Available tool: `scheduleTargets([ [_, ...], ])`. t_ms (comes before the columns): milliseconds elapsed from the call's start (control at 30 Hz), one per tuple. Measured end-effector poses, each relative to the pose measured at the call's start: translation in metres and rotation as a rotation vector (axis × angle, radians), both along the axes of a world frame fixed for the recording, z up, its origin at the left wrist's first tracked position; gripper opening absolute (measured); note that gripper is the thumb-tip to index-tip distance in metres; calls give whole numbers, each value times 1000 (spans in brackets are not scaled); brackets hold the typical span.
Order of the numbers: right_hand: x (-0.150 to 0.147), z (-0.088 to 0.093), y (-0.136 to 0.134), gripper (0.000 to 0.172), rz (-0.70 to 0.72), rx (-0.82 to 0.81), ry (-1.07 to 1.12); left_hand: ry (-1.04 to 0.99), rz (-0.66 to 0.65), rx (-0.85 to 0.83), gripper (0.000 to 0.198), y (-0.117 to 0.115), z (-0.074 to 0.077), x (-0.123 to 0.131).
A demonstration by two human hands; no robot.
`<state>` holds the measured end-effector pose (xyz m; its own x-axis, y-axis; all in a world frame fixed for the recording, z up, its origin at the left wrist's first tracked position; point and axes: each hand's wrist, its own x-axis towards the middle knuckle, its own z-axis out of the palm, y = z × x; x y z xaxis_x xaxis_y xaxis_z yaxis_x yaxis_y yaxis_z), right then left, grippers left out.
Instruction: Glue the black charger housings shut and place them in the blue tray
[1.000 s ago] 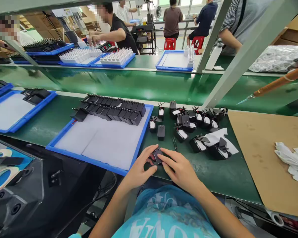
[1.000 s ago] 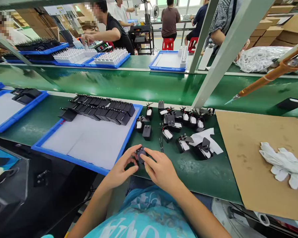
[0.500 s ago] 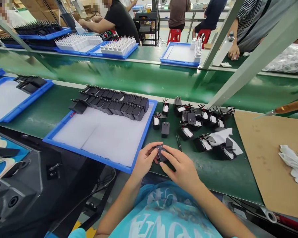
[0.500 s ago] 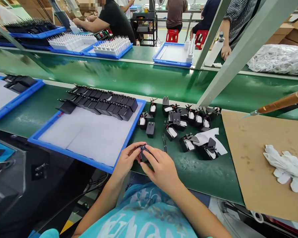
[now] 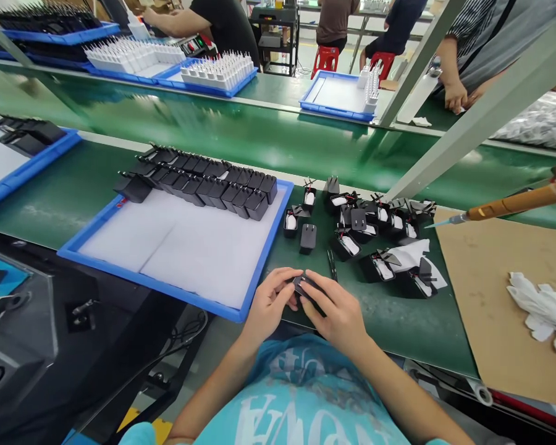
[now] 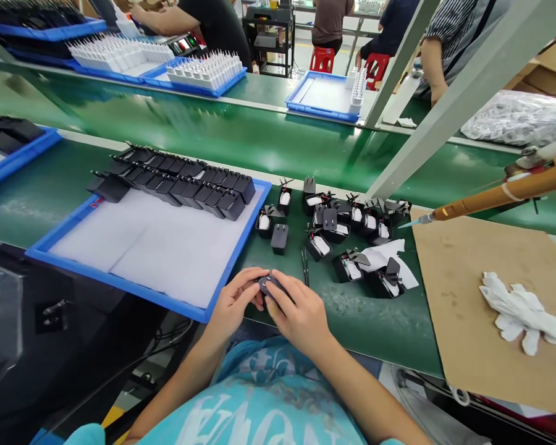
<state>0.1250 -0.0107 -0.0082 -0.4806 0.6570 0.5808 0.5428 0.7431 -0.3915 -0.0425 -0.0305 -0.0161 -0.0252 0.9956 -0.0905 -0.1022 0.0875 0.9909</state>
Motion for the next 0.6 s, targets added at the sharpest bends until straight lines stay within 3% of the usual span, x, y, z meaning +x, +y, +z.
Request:
scheduleTargets([
  [300,16,-3,2,49,70,-31,-130,94,-7,32,26,-3,0,1],
  [600,17,-4,-2,47,42,15,-219,119,-5,118,21,1,-1,6],
])
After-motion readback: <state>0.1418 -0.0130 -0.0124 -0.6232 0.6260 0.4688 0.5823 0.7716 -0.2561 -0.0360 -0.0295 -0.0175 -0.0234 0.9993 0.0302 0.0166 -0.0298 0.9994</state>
